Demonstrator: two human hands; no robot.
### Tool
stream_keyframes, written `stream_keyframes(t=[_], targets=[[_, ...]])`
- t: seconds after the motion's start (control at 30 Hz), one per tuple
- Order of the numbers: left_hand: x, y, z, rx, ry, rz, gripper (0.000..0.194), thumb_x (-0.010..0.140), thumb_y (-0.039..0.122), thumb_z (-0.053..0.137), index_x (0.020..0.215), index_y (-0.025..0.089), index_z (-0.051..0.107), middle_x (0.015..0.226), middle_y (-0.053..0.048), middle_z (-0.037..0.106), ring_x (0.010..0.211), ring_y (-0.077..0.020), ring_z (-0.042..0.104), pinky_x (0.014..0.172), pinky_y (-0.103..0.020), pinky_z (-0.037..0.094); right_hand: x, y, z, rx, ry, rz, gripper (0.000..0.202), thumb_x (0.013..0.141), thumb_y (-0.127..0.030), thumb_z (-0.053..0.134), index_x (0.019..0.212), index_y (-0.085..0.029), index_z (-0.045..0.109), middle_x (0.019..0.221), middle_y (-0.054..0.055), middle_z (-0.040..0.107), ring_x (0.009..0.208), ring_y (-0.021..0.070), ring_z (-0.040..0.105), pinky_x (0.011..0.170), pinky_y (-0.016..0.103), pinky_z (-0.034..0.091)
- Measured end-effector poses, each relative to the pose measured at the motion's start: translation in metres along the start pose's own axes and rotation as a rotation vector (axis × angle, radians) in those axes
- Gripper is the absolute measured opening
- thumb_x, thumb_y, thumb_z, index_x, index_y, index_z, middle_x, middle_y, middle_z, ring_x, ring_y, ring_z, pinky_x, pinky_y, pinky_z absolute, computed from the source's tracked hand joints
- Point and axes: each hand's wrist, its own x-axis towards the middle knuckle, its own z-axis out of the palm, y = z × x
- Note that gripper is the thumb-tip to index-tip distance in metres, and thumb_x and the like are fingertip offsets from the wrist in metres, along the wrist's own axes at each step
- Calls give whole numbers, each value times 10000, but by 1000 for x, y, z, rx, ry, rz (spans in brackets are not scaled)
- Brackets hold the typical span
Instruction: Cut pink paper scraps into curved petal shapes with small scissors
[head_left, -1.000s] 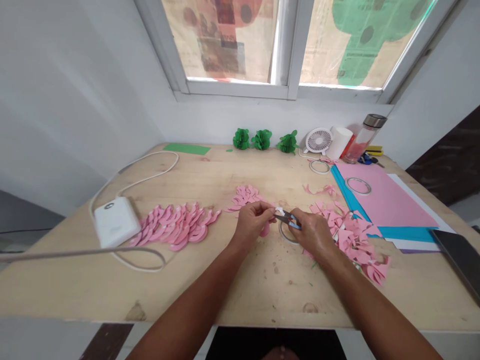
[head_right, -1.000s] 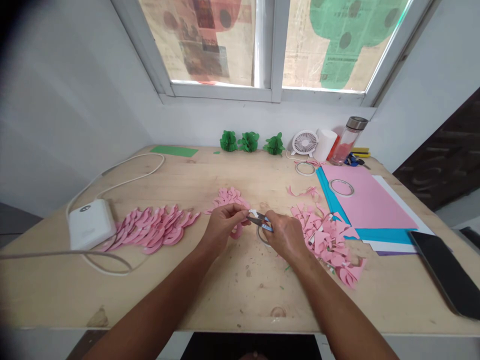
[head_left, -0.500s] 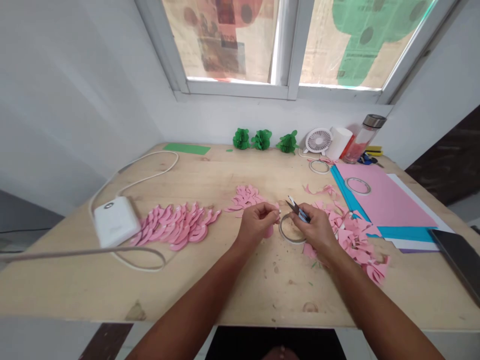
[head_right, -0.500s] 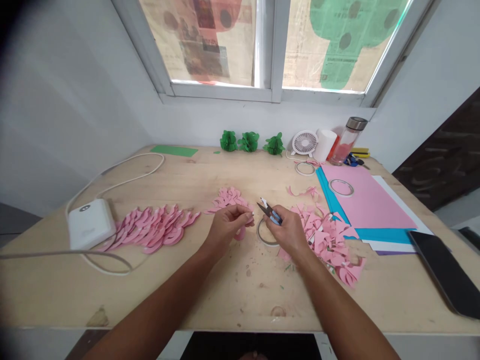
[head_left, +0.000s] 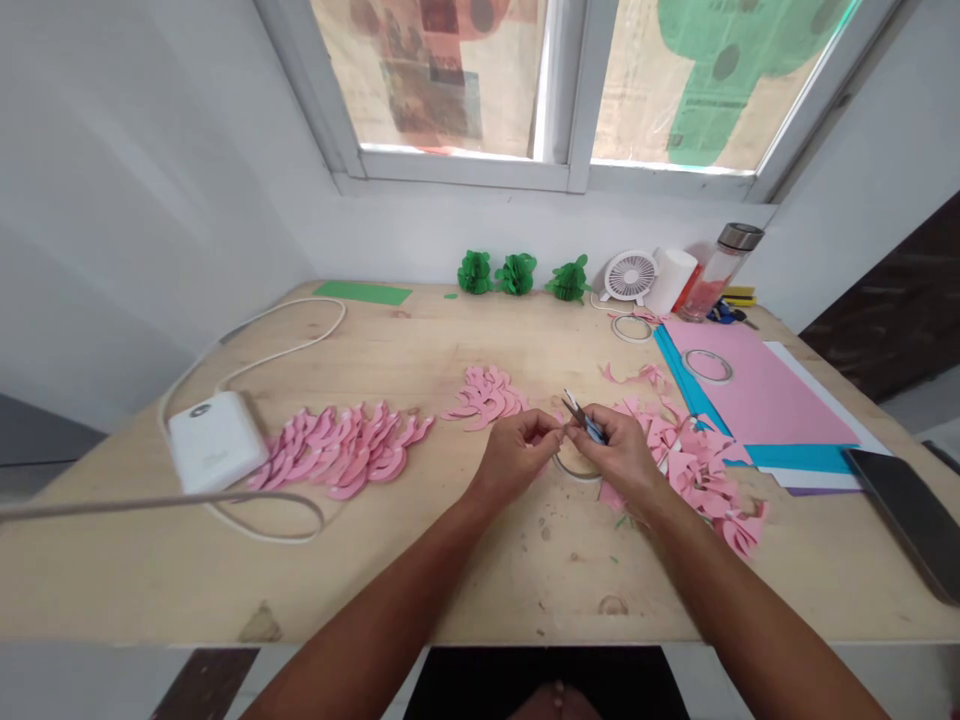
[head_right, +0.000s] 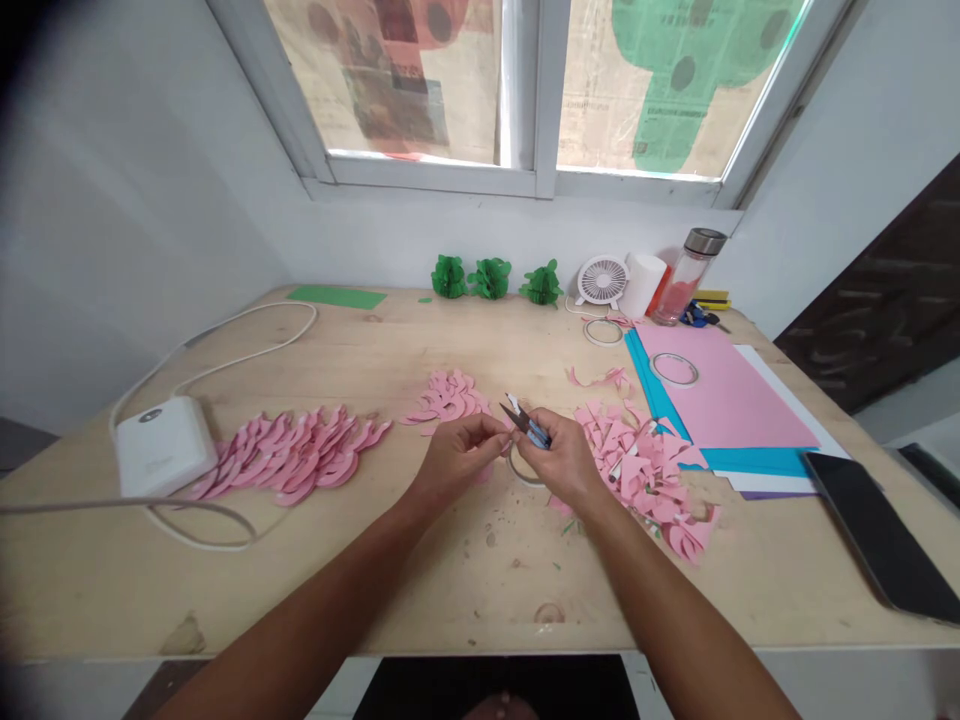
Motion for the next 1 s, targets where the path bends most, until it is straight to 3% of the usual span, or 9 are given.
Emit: stream_keyframes(t=[0.67,0.87,1.0], targets=[[1,-12,2,-18,-57,50,104,735,219,576,799,143,608,675,-20,629,639,-121,577,611,-233,454,2,5,0,-42,14,-6,105,726,-263,545,724,-159,559,556,-53,409,517,84,362,458,200,257],[1,-11,1,-109,-20,-12,204,724,246,612,893,155,541,652,2,610,630,-119,594,582,-214,439,1,4,1,-17,3,-7,119,735,-274,537,708,-158,538,560,-48,405,522,82,355,466,203,259],[2,-5,0,-142,6,-85,382,691,236,632,1041,147,507,627,5,624,552,-108,566,489,-188,388,3,6,0,21,22,42,157,724,-310,553,695,-158,531,542,-52,391,505,79,345,452,202,255]])
